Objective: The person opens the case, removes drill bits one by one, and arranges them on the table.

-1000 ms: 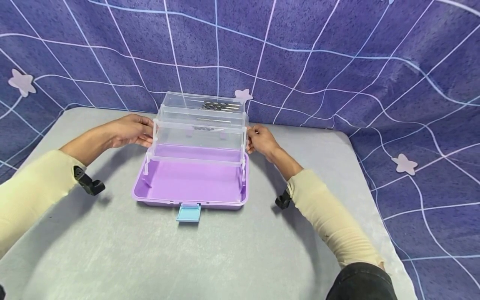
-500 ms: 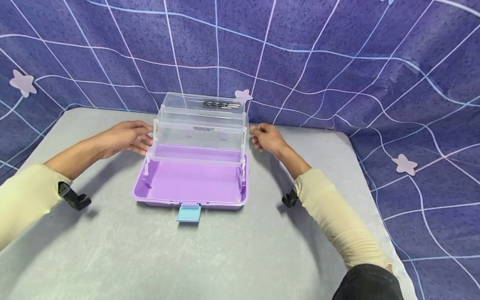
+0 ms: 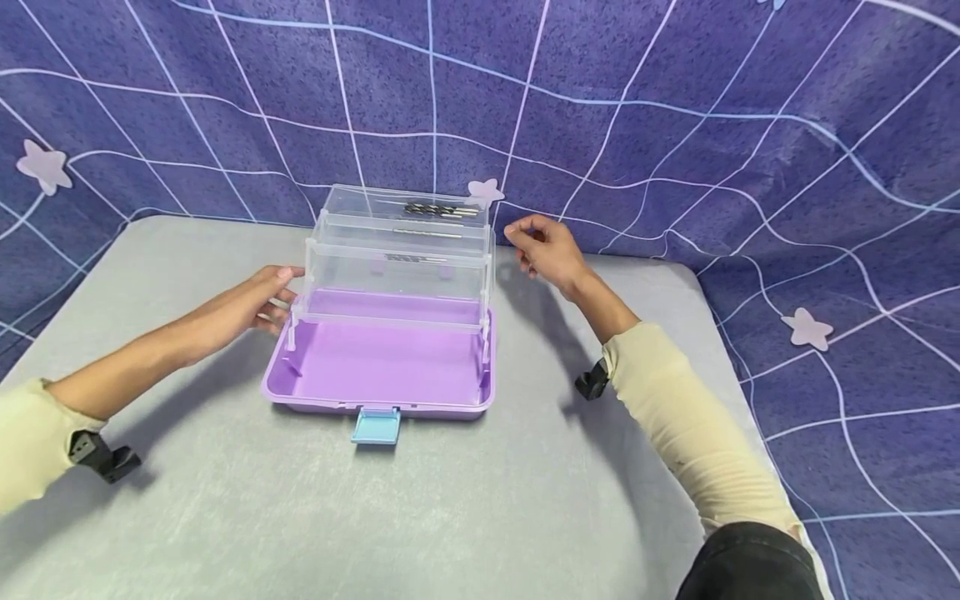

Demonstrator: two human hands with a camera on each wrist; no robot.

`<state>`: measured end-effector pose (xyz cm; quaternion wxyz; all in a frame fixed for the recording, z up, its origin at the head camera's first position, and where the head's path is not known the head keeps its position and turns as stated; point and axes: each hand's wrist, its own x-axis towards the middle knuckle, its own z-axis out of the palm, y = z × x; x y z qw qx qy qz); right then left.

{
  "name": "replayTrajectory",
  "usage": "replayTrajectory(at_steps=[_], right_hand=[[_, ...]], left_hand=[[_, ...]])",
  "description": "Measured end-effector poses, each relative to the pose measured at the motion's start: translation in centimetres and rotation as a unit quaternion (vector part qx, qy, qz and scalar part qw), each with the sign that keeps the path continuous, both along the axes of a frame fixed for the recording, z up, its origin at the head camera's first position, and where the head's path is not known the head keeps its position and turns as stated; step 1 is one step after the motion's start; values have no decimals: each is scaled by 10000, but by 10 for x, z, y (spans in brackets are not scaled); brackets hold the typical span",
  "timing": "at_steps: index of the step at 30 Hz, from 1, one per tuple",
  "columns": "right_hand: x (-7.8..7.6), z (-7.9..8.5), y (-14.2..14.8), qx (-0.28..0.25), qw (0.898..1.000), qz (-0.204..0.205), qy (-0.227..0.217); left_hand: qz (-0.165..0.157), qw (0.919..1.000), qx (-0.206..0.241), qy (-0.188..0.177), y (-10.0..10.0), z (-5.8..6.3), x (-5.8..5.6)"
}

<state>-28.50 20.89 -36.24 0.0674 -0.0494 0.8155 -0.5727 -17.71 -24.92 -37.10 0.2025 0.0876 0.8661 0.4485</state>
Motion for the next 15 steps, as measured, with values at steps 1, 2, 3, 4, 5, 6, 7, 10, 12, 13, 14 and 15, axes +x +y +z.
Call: replayTrajectory(at_steps=[1, 2, 3, 4, 5, 6, 7, 10, 12, 13, 14, 15], right_hand=[[-1, 3, 0, -38, 10000, -9, 71], [-1, 6, 0, -73, 9999, -21, 133], [-2, 10, 0, -99, 9998, -16, 188], [-3, 13, 0, -155, 9996, -12, 238], [-4, 16, -1, -191, 9994, 6, 294], [-4, 19, -2, -220, 9991, 56, 353], [-5, 22, -2, -217, 9988, 107, 415], [-8, 30, -5, -118, 9976, 257, 625], [-10, 34, -7, -3, 9968, 355, 718], [-11, 35, -9, 68, 9964, 391, 746], [-13, 36, -10, 118, 9961, 439, 757], [-14, 37, -12, 154, 9961, 473, 733]], left_hand=[[-29, 9999, -102, 55, 0, -1, 5], [-60, 9997, -207, 106, 0, -2, 10], [-85, 9994, -277, 161, 0, -4, 15], [-94, 9991, -355, 227, 1, -5, 20], [-94, 9986, -432, 281, 1, -7, 24], [-103, 9985, -428, 318, 2, -9, 28], [-112, 9987, -368, 322, 4, -11, 31], [-128, 9991, -218, 339, 8, -16, 38], [-119, 9993, -139, 332, 11, -19, 42], [-113, 9994, -56, 313, 12, -20, 43], [-107, 9994, -14, 332, 14, -21, 44], [-106, 9993, 77, 340, 15, -22, 45]])
